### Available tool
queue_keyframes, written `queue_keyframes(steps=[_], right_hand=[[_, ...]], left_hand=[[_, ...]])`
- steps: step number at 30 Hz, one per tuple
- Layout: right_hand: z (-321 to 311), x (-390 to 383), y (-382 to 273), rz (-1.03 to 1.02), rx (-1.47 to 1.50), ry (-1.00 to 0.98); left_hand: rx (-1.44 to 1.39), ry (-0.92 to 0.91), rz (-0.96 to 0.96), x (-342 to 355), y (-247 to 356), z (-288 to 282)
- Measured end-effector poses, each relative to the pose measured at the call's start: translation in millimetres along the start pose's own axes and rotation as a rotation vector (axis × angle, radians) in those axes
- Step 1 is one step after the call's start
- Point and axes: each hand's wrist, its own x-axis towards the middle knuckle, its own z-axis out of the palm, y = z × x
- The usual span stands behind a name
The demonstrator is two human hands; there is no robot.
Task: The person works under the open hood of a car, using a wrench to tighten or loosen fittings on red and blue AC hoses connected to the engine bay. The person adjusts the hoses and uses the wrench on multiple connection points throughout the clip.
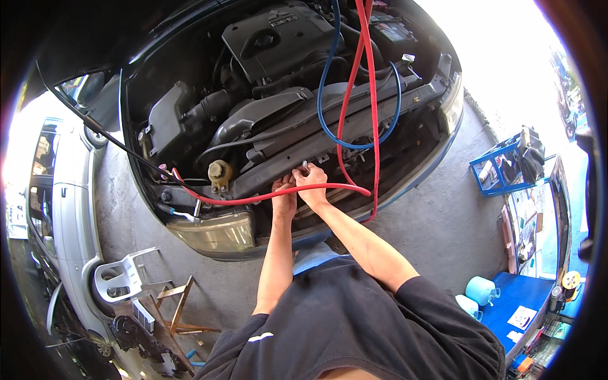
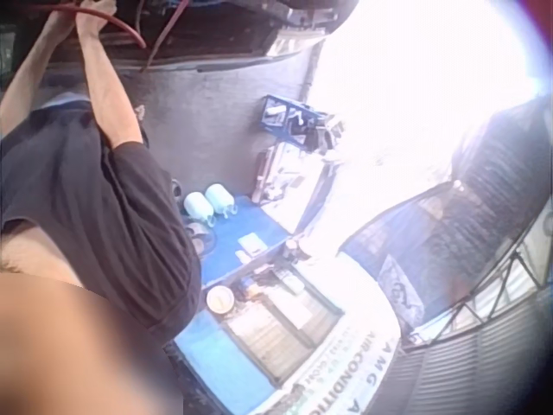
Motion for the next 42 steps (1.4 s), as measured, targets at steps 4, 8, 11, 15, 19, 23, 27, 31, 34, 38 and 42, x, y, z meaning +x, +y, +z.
queue_keyframes(steps=[4, 8, 11, 15, 19, 23, 27, 31, 34, 38, 42], right_hand=[[2, 1, 2, 0.049, 0.013, -0.011], [4, 1, 3, 0.008, -0.012, 0.008], [4, 0, 3, 0.010, -0.069, 0.021], [6, 0, 3, 0.039, -0.062, 0.023], [7, 1, 4, 0.075, -0.040, 0.027], [7, -1, 4, 0.045, -0.047, 0.037], [4, -3, 2, 0.046, -0.012, 0.046], [3, -3, -1, 0.040, 0.006, 0.053], [3, -3, -2, 0.027, 0.005, 0.066], [3, -4, 3, 0.002, 0.015, 0.066], [-4, -4, 17, 0.018, 0.074, 0.043]], left_hand=[[0.036, 0.011, 0.013, 1, 3, 3], [0.031, -0.004, 0.026, -1, 3, 6], [0.035, 0.017, 0.034, -1, 3, 7], [0.006, -0.058, 0.027, 2, 7, 4], [0.035, -0.018, 0.021, 6, 6, 3], [0.007, -0.032, 0.046, 4, 4, 4], [0.077, 0.020, 0.012, 0, 9, 7], [0.058, 0.036, 0.000, 1, 11, 9], [-0.003, 0.012, 0.021, 3, 7, 5], [0.010, -0.009, 0.013, 7, 7, -10], [0.170, 0.089, -0.014, 8, 10, -13]])
